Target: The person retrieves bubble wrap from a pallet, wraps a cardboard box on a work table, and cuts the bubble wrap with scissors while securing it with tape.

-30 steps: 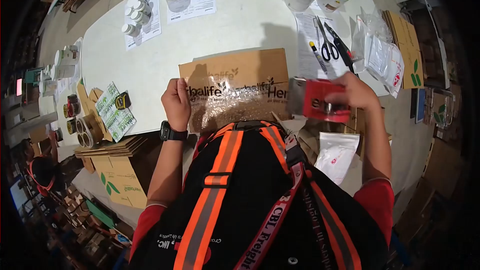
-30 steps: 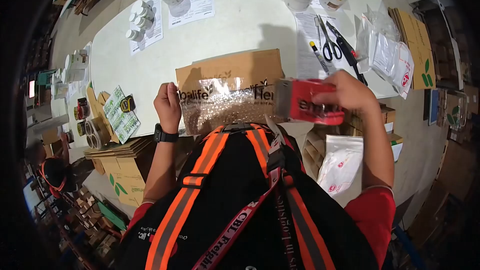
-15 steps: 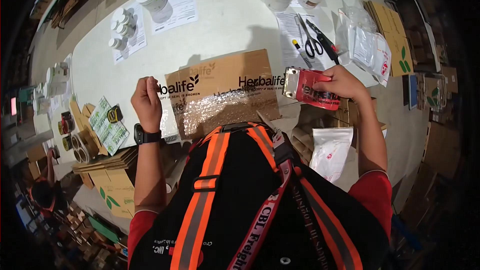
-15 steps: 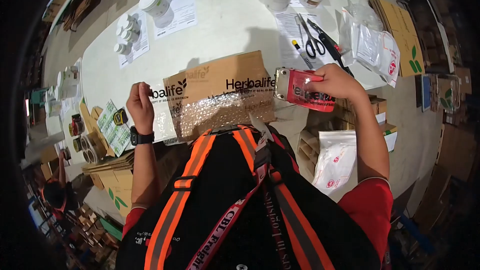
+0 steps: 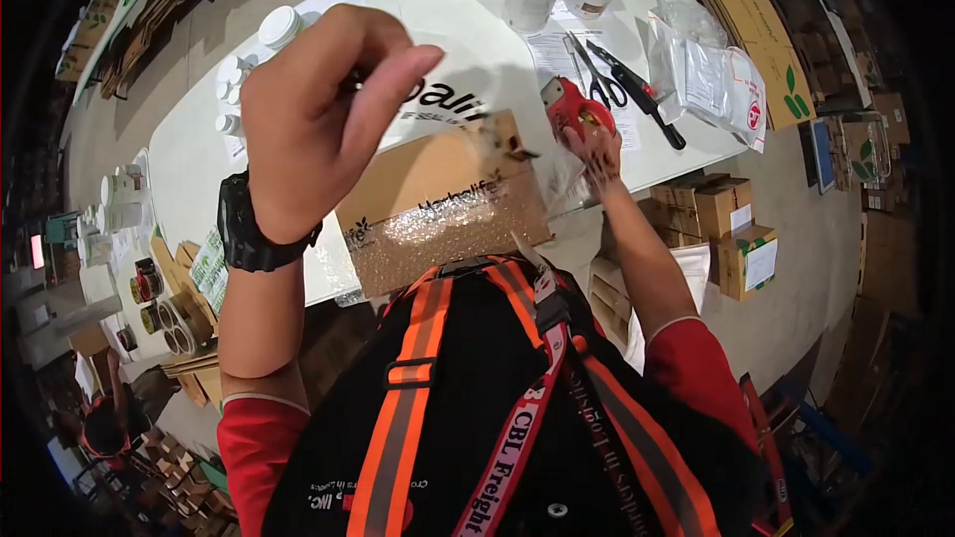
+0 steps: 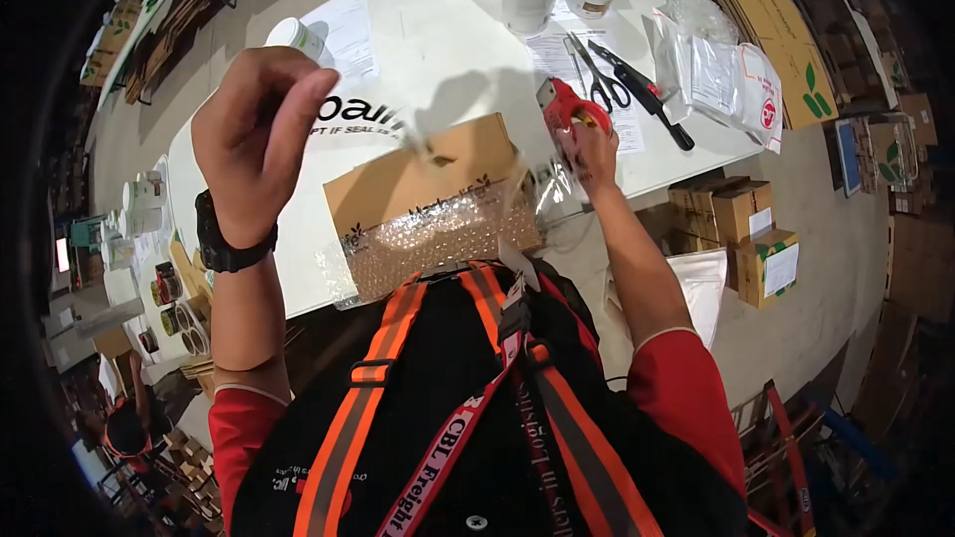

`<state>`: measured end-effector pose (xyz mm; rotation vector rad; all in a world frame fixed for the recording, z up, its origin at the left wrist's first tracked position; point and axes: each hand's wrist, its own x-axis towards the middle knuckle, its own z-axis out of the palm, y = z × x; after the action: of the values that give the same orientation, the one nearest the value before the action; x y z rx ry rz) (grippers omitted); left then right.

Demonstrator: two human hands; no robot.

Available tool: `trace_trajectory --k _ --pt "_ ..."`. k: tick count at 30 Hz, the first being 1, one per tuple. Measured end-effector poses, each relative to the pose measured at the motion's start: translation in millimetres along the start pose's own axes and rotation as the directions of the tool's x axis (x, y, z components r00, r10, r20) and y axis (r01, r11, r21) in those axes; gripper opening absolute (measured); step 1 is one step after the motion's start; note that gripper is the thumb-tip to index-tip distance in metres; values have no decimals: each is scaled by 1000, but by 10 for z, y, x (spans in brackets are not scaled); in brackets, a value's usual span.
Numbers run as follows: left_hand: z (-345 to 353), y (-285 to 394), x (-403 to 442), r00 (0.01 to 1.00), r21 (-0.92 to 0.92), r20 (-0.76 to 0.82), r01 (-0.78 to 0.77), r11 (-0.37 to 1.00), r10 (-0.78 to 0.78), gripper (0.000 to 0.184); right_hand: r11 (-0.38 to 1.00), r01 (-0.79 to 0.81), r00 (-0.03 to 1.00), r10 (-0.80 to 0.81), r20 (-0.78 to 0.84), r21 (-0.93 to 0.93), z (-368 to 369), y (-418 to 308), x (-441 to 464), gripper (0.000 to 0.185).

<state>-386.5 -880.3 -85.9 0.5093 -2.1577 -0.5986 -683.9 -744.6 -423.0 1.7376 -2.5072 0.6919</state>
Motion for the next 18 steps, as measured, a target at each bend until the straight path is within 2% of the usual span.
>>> trace_trajectory --k 1,2,4,5,6,7,8,9,11,12,14,15,17,18 --pt "4 17 10 1000 -22 8 6 1000 -6 15 997 31 994 -38 -104 -69 45 -134 -19 28" --pt "-11 18 2 999 -46 15 33 998 -33 16 991 -100 995 103 20 -88 9 -189 -40 32" --pt "-53 -5 -30 998 -72 -13 64 995 -65 16 956 -141 985 160 -58 256 -135 -253 91 38" --pt "-71 -24 -50 995 -110 -38 88 990 -93 16 765 -110 970 222 -98 635 -310 -475 153 43" --pt "-91 -69 -74 995 -118 -57 80 990 -87 14 389 -183 983 77 166 903 -545 -592 224 57" --pt "-112 -90 -109 990 -155 -70 113 981 -125 13 -15 -418 906 -74 416 908 -779 -708 296 71" --pt "-132 -119 -133 984 -192 -87 138 972 -157 13 -573 -595 803 -387 454 564 -908 -770 362 82" --pt "-150 -153 -181 974 -203 -111 173 964 -198 12 -571 -634 773 -451 447 521 -986 -842 300 99" --pt "-203 -218 -317 940 -212 -147 273 938 -307 12 -657 -599 799 -529 287 457 -1150 -1022 223 107" --pt "-232 -254 -405 918 -192 -156 334 923 -364 12 -619 -595 803 -493 336 512 -1187 -1005 160 117" --pt "-286 -327 -595 858 -186 -184 449 874 -480 12 -588 -551 825 -493 278 592 -1257 -1013 57 123" --pt "-309 -376 -707 845 -217 -198 457 863 -497 13 -618 -541 837 -461 294 570 -1303 -1019 30 125" --pt "-356 -425 -916 785 -234 -217 535 812 -580 13 -598 -545 833 -311 457 587 -1412 -1083 -57 125" --pt "-377 -442 -1021 757 -236 -220 570 787 -615 13 -491 -530 848 -319 423 691 -1449 -1178 -49 92"
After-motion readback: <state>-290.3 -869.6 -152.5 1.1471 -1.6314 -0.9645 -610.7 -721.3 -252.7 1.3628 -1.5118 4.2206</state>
